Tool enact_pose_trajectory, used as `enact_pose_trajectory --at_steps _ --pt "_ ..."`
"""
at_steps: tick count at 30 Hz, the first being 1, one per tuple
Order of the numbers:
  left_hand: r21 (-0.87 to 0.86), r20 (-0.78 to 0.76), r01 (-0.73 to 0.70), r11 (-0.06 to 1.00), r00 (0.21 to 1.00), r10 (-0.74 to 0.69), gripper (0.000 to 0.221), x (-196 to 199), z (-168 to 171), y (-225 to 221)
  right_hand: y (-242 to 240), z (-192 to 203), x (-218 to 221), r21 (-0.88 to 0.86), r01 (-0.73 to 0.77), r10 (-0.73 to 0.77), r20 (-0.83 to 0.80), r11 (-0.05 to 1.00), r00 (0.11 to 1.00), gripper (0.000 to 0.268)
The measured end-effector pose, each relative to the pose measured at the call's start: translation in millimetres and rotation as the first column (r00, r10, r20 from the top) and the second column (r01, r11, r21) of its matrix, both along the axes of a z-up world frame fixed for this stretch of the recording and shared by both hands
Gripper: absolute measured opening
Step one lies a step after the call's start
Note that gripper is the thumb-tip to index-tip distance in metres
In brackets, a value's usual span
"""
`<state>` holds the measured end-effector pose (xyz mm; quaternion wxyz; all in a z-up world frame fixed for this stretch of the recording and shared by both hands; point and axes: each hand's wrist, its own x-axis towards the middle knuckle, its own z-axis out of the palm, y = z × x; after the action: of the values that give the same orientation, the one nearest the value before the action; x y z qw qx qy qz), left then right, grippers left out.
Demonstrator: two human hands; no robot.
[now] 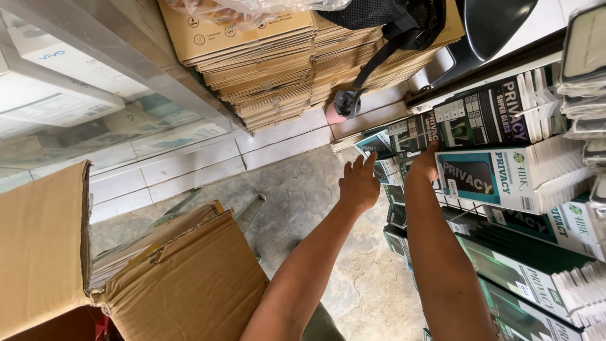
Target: Taking packaged phone screen protectors out of a cardboard box and placing them onto display racks in a store.
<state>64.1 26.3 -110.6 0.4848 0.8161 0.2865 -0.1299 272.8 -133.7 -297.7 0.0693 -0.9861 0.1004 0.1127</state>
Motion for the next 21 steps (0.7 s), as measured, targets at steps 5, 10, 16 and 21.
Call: enact_pose_trajectory --at_steps 5,10,16,21 --pt "0.018 0.036 -0.019 1.0 0.999 0.018 0.07 6 -1 -7 -32 -61 17 -0.401 -0.233 0.225 -0.068 0.886 0.972 0.05" --pt "0.013 0.049 -0.021 1.0 0.999 0.02 0.069 7 13 -13 -10 -5 -25 -0.439 -0.308 0.377 0.077 0.844 0.923 0.05" --pt "-0.016 0.06 -0.071 0.997 0.996 0.072 0.068 4 24 -26 -22 2 -70 0.963 0.253 -0.348 -0.27 -0.095 0.898 0.013" --pt "-0.09 0.041 -0.162 0.983 0.985 0.166 0.066 -5 55 -34 11 161 -164 0.901 0.411 -0.072 -0.423 -0.138 0.903 0.031"
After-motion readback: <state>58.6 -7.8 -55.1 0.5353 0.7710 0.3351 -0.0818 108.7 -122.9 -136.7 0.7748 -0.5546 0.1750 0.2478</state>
